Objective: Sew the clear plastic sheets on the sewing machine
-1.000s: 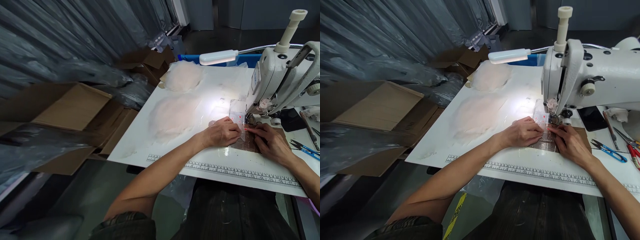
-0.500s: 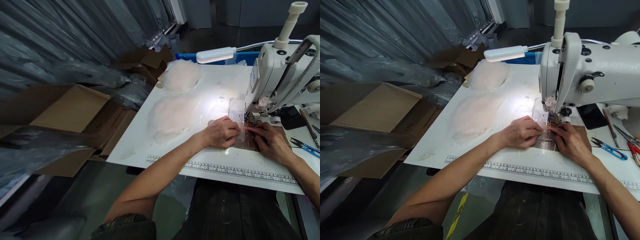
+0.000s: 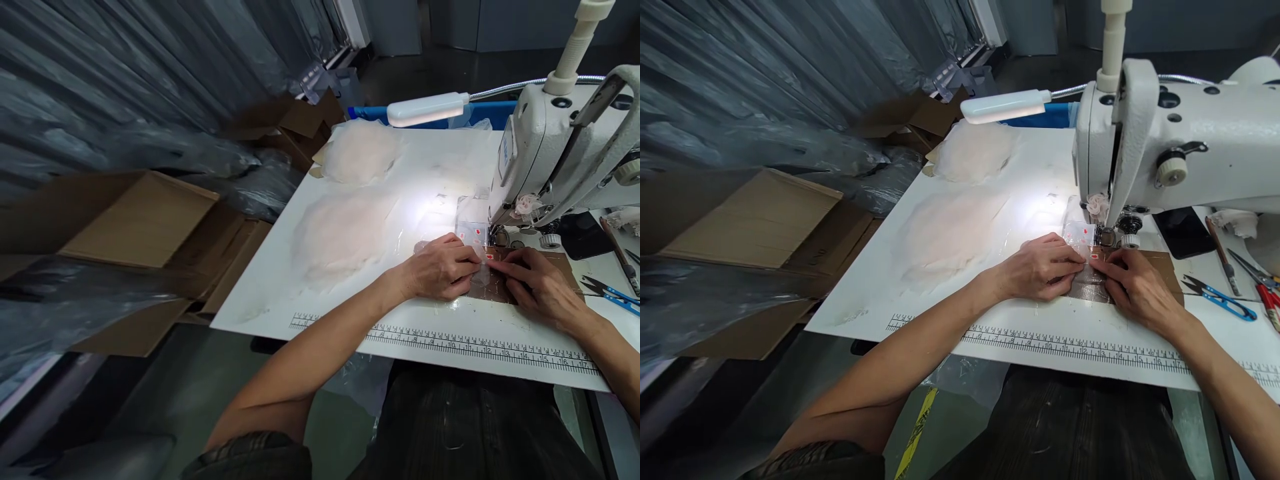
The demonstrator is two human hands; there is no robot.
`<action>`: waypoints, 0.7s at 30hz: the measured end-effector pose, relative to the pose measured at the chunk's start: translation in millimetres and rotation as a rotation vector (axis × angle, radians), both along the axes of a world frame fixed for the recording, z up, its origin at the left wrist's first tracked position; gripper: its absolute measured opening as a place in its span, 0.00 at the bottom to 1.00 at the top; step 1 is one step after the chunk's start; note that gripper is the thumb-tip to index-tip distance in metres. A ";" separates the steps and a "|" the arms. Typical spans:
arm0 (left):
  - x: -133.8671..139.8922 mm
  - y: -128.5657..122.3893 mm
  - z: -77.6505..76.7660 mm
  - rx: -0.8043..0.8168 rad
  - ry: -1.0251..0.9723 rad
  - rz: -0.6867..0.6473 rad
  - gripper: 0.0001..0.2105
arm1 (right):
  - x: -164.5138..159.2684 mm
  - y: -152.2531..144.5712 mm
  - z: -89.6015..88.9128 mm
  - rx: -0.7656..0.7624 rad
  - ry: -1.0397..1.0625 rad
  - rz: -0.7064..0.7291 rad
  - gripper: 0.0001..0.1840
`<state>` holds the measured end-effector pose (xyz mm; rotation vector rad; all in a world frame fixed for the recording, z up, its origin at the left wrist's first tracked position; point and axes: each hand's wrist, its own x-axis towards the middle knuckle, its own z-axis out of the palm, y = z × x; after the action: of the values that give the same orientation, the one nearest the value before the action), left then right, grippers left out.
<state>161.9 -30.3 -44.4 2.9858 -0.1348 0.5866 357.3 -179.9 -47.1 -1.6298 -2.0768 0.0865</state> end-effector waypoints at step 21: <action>4.6 0.0 -11.1 0.067 -0.148 0.208 0.12 | -6.7 -0.7 -4.0 0.106 -0.121 0.022 0.18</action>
<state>166.5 -30.3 -55.5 3.0410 0.1510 0.8412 350.6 -180.6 -51.1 -1.5841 -2.1503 -0.1160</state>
